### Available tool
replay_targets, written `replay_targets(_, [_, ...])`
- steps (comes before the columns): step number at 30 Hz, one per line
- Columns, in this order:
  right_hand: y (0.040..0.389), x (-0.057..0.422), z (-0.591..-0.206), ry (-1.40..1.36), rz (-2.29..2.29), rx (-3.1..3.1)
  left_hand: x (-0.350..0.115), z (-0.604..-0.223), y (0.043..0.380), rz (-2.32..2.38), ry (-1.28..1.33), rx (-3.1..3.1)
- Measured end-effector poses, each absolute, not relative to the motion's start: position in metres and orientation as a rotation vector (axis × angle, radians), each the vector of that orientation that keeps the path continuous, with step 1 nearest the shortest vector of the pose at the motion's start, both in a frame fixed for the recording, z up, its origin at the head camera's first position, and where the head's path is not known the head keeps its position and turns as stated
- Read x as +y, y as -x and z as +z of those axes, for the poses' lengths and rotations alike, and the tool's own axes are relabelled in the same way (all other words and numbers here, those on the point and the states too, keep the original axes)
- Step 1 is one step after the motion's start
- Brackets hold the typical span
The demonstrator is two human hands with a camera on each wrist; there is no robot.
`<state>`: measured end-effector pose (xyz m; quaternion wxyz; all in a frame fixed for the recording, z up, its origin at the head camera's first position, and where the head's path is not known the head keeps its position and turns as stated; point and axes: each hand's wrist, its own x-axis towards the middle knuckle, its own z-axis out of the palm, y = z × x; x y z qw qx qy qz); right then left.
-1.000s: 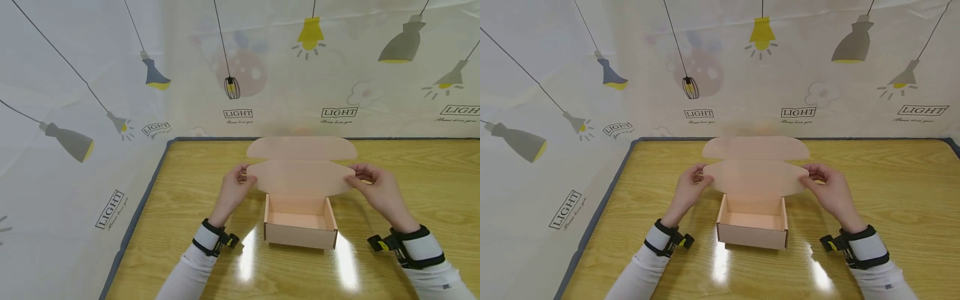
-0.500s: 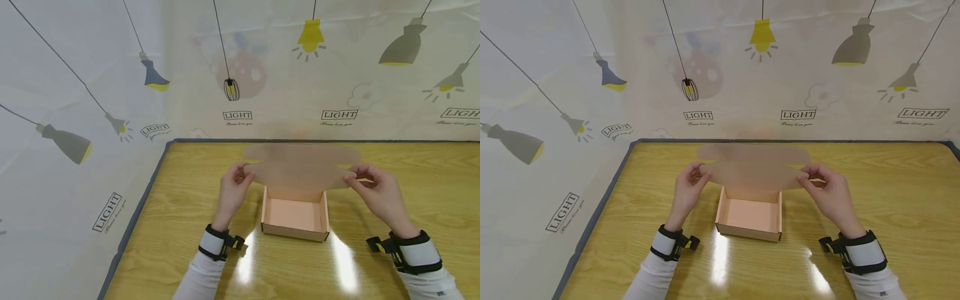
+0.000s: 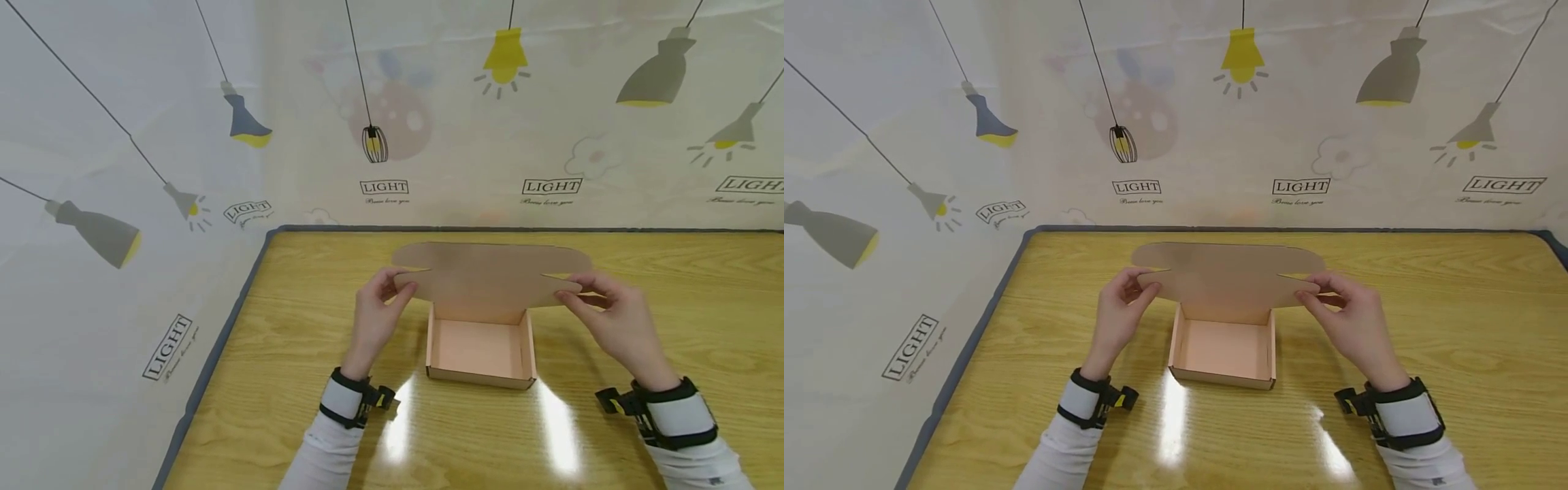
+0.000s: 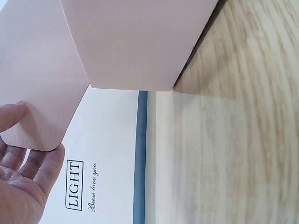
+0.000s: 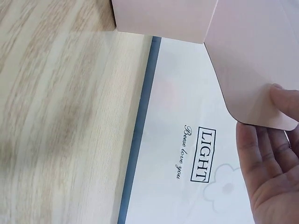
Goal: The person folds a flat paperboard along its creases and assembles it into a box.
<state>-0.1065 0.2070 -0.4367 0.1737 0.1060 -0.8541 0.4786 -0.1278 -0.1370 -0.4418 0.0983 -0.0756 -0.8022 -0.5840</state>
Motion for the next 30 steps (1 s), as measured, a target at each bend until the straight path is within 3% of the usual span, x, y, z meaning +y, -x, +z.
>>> replay_targets(30, [0.104, 0.190, -0.443, -0.225, 1.177, -2.251, -0.125, -0.445, 0.122, -1.601, 0.184, -2.267])
